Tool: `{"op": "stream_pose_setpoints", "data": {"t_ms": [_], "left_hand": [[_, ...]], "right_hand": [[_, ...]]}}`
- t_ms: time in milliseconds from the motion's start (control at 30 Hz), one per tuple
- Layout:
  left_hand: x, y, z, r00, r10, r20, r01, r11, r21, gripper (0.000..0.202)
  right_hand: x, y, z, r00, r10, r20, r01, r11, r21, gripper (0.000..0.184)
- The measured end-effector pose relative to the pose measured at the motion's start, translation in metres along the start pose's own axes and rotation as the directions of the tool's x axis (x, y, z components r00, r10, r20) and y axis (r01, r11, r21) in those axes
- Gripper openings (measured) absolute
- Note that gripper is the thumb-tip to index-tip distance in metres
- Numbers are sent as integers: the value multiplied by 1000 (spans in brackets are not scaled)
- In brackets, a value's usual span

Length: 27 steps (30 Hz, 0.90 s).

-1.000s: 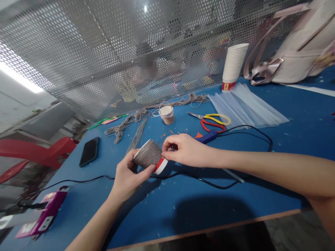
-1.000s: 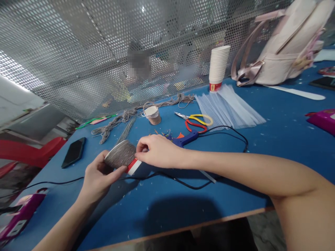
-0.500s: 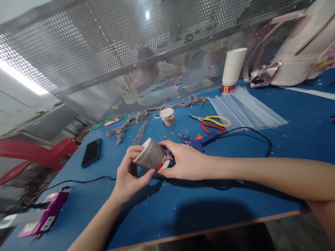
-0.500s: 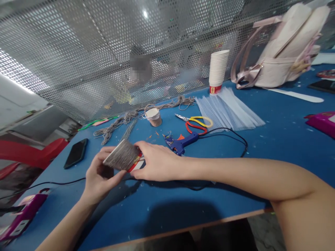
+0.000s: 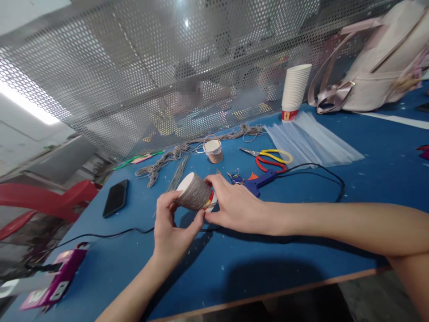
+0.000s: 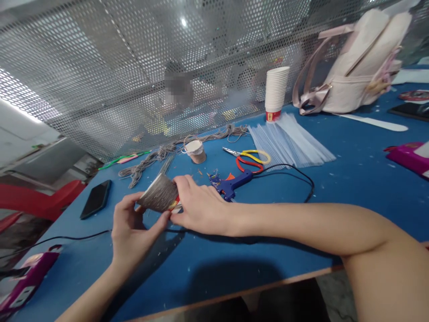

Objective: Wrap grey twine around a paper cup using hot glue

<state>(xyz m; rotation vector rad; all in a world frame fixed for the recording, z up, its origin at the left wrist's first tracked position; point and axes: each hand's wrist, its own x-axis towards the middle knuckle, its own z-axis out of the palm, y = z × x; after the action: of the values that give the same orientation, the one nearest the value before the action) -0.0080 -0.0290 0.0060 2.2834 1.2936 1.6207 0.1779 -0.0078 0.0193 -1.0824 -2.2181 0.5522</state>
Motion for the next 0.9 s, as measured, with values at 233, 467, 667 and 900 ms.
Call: {"op": "stream_pose_setpoints", "data": {"t_ms": [233, 467, 667, 900], "left_hand": [[2, -4, -3, 973, -225, -59, 223, 974, -43, 41], [4, -1, -5, 951, -309, -21, 308, 950, -51, 40], [4, 2, -5, 951, -308, -7, 307, 951, -43, 38], [7, -5, -8, 943, -330, -36, 328, 943, -48, 37]], "right_hand": [[-5, -8, -10, 994, -64, 84, 73, 991, -108, 49], [-3, -13, -24, 979, -185, 81, 199, 955, -222, 18], [1, -9, -21, 981, -192, 37, 196, 965, -172, 19], [-28, -30, -34, 754, -499, 426, 560, 828, -22, 16]]}}
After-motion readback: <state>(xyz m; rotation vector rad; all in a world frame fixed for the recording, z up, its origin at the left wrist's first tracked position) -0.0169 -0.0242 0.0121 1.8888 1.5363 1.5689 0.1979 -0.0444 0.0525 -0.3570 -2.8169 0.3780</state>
